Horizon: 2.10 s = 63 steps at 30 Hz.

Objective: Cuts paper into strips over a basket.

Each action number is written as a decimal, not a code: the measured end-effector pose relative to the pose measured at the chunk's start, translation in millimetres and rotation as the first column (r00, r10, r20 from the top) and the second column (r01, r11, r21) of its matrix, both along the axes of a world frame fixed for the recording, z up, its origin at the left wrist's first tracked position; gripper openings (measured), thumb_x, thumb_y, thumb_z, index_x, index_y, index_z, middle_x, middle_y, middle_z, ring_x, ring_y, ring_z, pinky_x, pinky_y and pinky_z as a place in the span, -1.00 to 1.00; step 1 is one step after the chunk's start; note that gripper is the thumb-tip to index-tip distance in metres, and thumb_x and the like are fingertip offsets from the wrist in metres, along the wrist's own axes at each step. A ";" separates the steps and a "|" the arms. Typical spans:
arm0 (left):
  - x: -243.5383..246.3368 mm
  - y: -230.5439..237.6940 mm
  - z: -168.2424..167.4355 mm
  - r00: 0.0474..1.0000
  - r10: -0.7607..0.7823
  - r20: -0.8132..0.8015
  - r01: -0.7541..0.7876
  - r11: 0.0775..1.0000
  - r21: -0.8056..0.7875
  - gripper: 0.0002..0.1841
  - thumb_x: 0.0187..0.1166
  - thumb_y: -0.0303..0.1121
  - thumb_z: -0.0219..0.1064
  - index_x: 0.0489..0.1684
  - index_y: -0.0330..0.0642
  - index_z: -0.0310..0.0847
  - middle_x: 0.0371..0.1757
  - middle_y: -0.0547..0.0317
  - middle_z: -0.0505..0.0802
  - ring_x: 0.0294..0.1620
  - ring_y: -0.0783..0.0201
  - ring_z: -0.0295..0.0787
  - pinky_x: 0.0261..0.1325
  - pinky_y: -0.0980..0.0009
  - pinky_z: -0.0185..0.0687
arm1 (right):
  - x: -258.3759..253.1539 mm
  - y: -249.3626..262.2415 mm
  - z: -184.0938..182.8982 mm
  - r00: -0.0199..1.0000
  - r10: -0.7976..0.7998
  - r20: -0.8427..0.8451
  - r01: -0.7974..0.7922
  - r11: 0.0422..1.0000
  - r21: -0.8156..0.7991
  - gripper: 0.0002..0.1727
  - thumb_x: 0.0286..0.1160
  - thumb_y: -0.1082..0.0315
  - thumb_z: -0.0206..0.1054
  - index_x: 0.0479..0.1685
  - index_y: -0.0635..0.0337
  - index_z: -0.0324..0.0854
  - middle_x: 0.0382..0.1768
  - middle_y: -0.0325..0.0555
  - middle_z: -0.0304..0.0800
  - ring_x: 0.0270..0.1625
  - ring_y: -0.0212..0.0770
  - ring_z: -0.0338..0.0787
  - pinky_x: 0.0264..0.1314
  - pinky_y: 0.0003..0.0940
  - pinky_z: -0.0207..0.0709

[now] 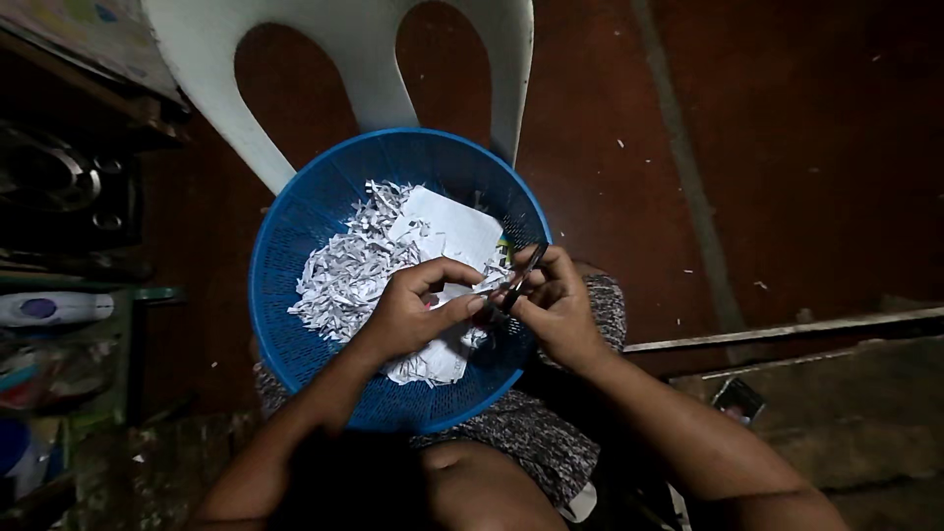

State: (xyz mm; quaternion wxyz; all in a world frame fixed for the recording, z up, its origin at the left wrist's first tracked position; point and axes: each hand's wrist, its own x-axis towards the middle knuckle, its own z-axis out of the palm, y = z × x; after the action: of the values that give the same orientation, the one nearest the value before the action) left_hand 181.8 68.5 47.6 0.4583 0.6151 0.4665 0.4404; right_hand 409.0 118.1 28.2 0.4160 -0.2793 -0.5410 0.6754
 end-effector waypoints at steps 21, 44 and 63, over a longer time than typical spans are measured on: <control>-44.1 4.9 1.6 0.868 0.160 0.471 -0.090 0.982 -0.167 -0.86 0.67 -0.23 0.32 -0.10 -0.05 0.71 -0.35 0.25 0.78 -0.43 0.40 0.69 -0.27 0.46 0.70 | 3.3 4.7 -0.1 0.841 0.356 0.408 -0.437 0.891 0.123 -0.61 0.54 -0.03 0.46 -0.21 0.18 0.69 -0.18 -0.17 0.71 -0.12 -0.34 0.73 -0.09 -0.40 0.70; -34.3 5.3 -5.2 0.925 0.064 0.374 -0.009 0.989 -0.146 -0.85 0.64 -0.25 0.39 -0.11 -0.12 0.73 -0.35 0.16 0.81 -0.47 0.40 0.69 -0.38 0.49 0.66 | 5.0 6.5 1.5 0.835 0.414 0.362 -0.474 0.875 0.093 -0.57 0.64 -0.07 0.36 -0.21 0.18 0.66 -0.26 -0.20 0.69 -0.22 -0.37 0.71 -0.19 -0.42 0.64; -40.0 4.2 -5.3 0.946 -0.030 0.324 0.082 0.986 -0.147 -0.82 0.55 -0.19 0.48 -0.19 -0.11 0.76 -0.32 0.20 0.81 -0.50 0.43 0.68 -0.45 0.50 0.67 | 7.5 9.6 0.3 0.830 0.491 0.263 -0.528 0.845 0.087 -0.62 0.70 0.06 0.34 -0.30 0.22 0.66 -0.43 -0.24 0.65 -0.38 -0.43 0.62 -0.33 -0.49 0.52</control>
State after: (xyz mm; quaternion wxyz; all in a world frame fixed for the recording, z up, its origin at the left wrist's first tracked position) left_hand 141.8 72.7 42.3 0.5879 0.5100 0.4018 0.4825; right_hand 416.4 127.8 28.5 0.1754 -0.1676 -0.6917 0.6803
